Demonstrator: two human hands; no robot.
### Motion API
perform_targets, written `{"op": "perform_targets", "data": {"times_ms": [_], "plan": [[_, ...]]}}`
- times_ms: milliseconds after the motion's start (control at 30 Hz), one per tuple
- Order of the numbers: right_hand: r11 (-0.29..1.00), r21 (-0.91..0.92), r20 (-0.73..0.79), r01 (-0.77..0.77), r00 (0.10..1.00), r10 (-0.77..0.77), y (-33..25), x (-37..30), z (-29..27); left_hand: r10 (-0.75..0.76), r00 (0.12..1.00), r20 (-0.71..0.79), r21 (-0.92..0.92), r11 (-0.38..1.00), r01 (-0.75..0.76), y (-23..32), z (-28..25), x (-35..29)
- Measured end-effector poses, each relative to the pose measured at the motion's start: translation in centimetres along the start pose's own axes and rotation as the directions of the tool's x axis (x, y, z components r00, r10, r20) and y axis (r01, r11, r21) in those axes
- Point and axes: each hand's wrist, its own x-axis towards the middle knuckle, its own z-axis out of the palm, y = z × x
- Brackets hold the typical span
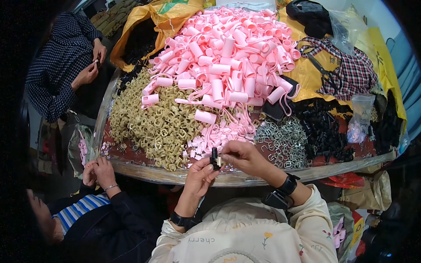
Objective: The person assembles components by hand, picking up a black plastic part and a metal clip, fitting the clip onto the part, and then sliding a pink plastic sleeve over the assembly before placing the finished item into a bag.
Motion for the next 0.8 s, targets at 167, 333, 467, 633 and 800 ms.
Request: {"op": "perform_targets", "data": {"times_ms": [167, 333, 467, 633, 800], "plan": [[0.986, -0.154, 0.059, 0.066, 0.997, -0.058, -0.6, 0.3, 0.7, 0.012, 1.000, -0.003, -0.045, 0.999, -0.012, -0.5, -0.8, -0.3], [0.961, -0.262, 0.095, 0.090, 0.993, -0.067, -0.7, 0.3, 1.5, -0.010, 1.000, -0.010, -0.057, 0.998, 0.009, -0.9, -1.4, -0.8], [0.956, -0.294, 0.034, 0.011, 0.999, -0.001, -0.2, -0.2, 1.7, -0.040, 0.999, -0.023, -0.023, 0.999, 0.040, -0.7, -1.4, -1.1], [0.906, -0.413, -0.026, 0.092, 0.993, -0.112, 1.6, -1.3, -0.2, 0.149, 0.982, -0.114, 0.168, 0.977, -0.129, 0.6, -2.2, -0.7], [0.366, -0.852, 0.301, 0.374, 0.923, -0.240, 5.0, -0.7, -0.4, 0.491, 0.871, -0.021, 0.824, 0.502, -0.263, 1.1, -0.6, 0.1]]}}
